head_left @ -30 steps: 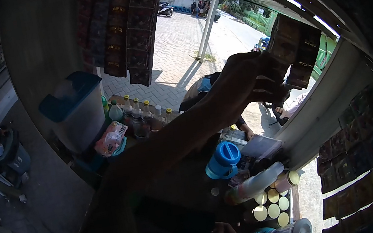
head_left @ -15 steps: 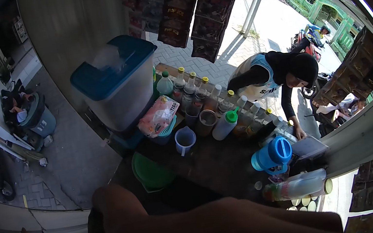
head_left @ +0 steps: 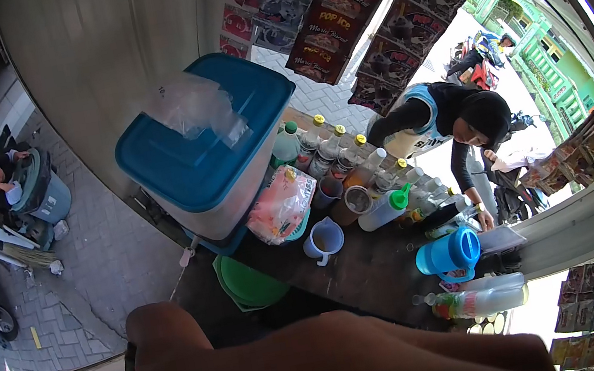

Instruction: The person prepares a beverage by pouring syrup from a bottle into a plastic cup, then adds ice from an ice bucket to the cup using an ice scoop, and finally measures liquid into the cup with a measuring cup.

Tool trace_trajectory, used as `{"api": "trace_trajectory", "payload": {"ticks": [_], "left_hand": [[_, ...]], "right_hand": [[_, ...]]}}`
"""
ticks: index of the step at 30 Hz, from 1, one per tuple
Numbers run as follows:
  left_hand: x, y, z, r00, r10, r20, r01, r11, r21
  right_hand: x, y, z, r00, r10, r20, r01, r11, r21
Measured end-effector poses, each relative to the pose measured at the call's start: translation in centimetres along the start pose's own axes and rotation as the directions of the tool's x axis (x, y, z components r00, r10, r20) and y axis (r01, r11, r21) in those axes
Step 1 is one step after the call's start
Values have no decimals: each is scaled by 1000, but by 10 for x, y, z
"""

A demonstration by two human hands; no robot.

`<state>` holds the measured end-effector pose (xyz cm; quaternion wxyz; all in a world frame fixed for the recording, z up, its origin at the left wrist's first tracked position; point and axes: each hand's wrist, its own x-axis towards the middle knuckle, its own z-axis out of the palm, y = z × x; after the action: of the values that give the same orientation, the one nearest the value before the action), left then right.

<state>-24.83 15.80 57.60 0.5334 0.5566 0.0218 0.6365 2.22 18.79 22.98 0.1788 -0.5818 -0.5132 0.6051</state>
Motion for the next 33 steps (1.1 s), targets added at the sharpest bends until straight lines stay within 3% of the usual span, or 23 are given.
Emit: {"api": "trace_trajectory", "payload": {"ticks": [2,8,11,12,13,14,15,16,18,19,20,21,22,24,25,27,30,32,33], "left_hand": [[-16,17,-17,1000,-13,-23,13,1000,19],[-20,21,-22,996,-41,-79,50,992,117],[1,8,-23,994,-91,-56,99,983,153],[-12,4,-27,957,-252,-147,284,919,274],[-27,-14,-34,914,-333,-233,398,846,354],[-42,-37,-40,834,-421,-355,523,809,268],[-61,-63,-47,728,-504,-465,633,755,172],[-89,-92,-57,613,-571,-546,728,677,108],[-139,-141,-68,352,-648,-675,884,467,12],[-156,-156,-68,219,-648,-729,940,339,-19],[-167,-167,-63,181,-617,-766,974,222,51],[-173,-176,-58,146,-579,-802,989,102,107],[-178,-182,-53,142,-579,-803,990,83,115],[-181,-190,-49,187,-556,-810,970,-25,242],[-177,-191,-48,157,-558,-815,982,-2,190],[-169,-189,-50,149,-537,-830,987,31,157],[-166,-194,-59,169,-460,-871,984,127,124],[-165,-197,-65,189,-388,-902,976,178,128],[-156,-195,-67,157,-377,-913,973,216,78]], "right_hand": [[-1,-5,4,1000,5,5,-5,998,-56],[30,11,-18,998,-54,-19,54,999,5],[46,-20,-36,997,-32,-75,22,993,-120],[57,-28,-37,996,-36,-83,27,995,-98],[68,-32,-36,991,-77,-111,73,997,-33],[77,-32,-35,984,-111,-143,117,993,34],[105,-5,-37,952,-283,-116,261,949,-176],[113,-9,-36,950,-283,-131,264,954,-141],[127,-38,-33,882,-403,-243,345,905,-249],[136,-49,-38,887,-325,-328,295,945,-140],[144,-60,-45,886,-236,-399,246,969,-28],[148,-77,-51,825,-249,-507,272,962,-29],[155,-93,-58,754,-258,-604,296,954,-39],[180,-104,-79,594,-431,-679,385,894,-231],[192,-111,-86,596,-424,-682,384,896,-222],[211,-122,-101,463,-634,-619,375,773,-511],[229,-128,-108,548,-641,-538,386,764,-517],[234,-129,-111,551,-663,-506,431,746,-508],[234,-130,-110,543,-661,-517,444,749,-491]]}}
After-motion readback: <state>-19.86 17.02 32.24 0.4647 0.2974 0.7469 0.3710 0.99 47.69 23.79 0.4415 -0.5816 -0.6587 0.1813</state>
